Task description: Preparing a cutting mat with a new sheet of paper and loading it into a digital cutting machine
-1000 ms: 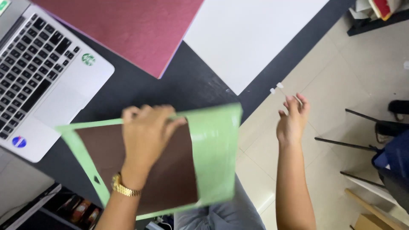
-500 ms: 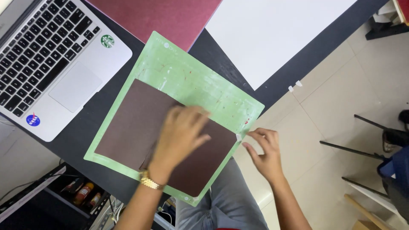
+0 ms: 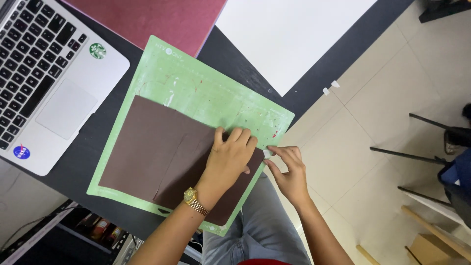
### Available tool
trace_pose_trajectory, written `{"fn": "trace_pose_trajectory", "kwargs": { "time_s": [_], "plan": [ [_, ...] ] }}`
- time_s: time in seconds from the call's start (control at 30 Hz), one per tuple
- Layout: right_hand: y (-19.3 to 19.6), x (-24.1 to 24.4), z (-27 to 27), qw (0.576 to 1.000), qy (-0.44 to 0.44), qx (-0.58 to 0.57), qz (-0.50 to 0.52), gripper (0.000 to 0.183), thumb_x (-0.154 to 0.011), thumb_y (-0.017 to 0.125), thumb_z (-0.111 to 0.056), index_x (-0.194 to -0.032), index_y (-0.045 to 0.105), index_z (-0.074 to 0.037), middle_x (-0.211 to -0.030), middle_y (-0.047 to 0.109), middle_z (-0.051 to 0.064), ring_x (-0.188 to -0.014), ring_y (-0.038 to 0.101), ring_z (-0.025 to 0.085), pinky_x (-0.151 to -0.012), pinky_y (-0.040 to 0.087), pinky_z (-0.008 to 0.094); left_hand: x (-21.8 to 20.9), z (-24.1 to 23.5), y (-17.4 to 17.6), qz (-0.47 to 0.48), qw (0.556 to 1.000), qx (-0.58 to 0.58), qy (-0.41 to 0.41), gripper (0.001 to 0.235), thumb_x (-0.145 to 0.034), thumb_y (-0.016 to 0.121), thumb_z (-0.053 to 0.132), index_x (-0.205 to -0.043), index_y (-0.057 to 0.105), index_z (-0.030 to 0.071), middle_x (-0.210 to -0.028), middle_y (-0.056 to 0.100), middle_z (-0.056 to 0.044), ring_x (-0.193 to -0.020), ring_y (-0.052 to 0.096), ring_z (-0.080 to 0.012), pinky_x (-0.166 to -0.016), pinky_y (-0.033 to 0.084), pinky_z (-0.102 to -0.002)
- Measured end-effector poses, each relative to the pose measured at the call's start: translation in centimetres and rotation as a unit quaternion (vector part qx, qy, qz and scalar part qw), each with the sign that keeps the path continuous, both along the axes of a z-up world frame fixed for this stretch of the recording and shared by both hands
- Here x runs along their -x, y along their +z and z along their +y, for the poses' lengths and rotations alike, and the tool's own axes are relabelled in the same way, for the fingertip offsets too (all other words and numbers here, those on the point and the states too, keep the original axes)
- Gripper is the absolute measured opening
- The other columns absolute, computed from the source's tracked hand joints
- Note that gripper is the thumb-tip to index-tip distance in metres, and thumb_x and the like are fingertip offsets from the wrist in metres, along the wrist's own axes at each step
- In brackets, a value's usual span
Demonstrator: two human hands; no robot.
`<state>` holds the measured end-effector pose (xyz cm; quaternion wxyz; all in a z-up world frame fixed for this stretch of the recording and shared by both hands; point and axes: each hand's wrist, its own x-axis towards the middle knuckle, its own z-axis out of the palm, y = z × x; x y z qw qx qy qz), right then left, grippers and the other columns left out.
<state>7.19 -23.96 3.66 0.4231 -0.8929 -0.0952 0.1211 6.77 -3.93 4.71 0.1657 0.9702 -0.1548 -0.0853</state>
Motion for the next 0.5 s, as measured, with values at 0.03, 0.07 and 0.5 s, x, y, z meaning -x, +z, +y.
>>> {"fn": "trace_pose_trajectory", "kwargs": {
  "time_s": [0.03, 0.07, 0.5],
  "plan": [
    [0.1, 0.0, 0.0, 1.000, -0.002, -0.001, 0.000, 0.037, -0.082, 0.083, -0.005, -0.118, 0.076, -0.009, -0.091, 0.075, 0.007, -0.096, 0.063, 0.026, -0.089, 0.053, 0.043, -0.1, -0.2, 0.0, 0.000, 1.000, -0.001, -0.002, 0.079, -0.047, 0.098, 0.038, -0.116, 0.067, 0.013, -0.104, 0.062, -0.004, -0.107, 0.054, -0.0233, -0.098, 0.036, -0.053],
    [0.1, -0.1, 0.1, 1.000, -0.006, -0.003, 0.000, 0.037, -0.081, 0.083, -0.004, -0.117, 0.076, -0.009, -0.091, 0.075, 0.007, -0.096, 0.063, 0.026, -0.089, 0.052, 0.043, -0.1, -0.3, -0.1, 0.006, 1.000, -0.003, -0.003, 0.073, -0.049, 0.098, 0.038, -0.110, 0.068, 0.012, -0.102, 0.061, -0.004, -0.105, 0.053, -0.0233, -0.097, 0.036, -0.054],
    [-0.2, -2.8, -0.7, 0.972, 0.153, 0.146, -0.102, 0.013, -0.089, 0.076, -0.017, -0.098, 0.075, -0.026, -0.104, 0.055, -0.003, -0.107, 0.049, 0.026, -0.094, 0.042, 0.040, 1.9, -2.4, -3.0, -0.061, 0.982, 0.119, 0.132, 0.019, -0.103, 0.056, 0.030, -0.102, 0.069, 0.016, -0.105, 0.061, -0.003, -0.114, 0.052, -0.0263, -0.108, 0.013, -0.079]
  ]
}}
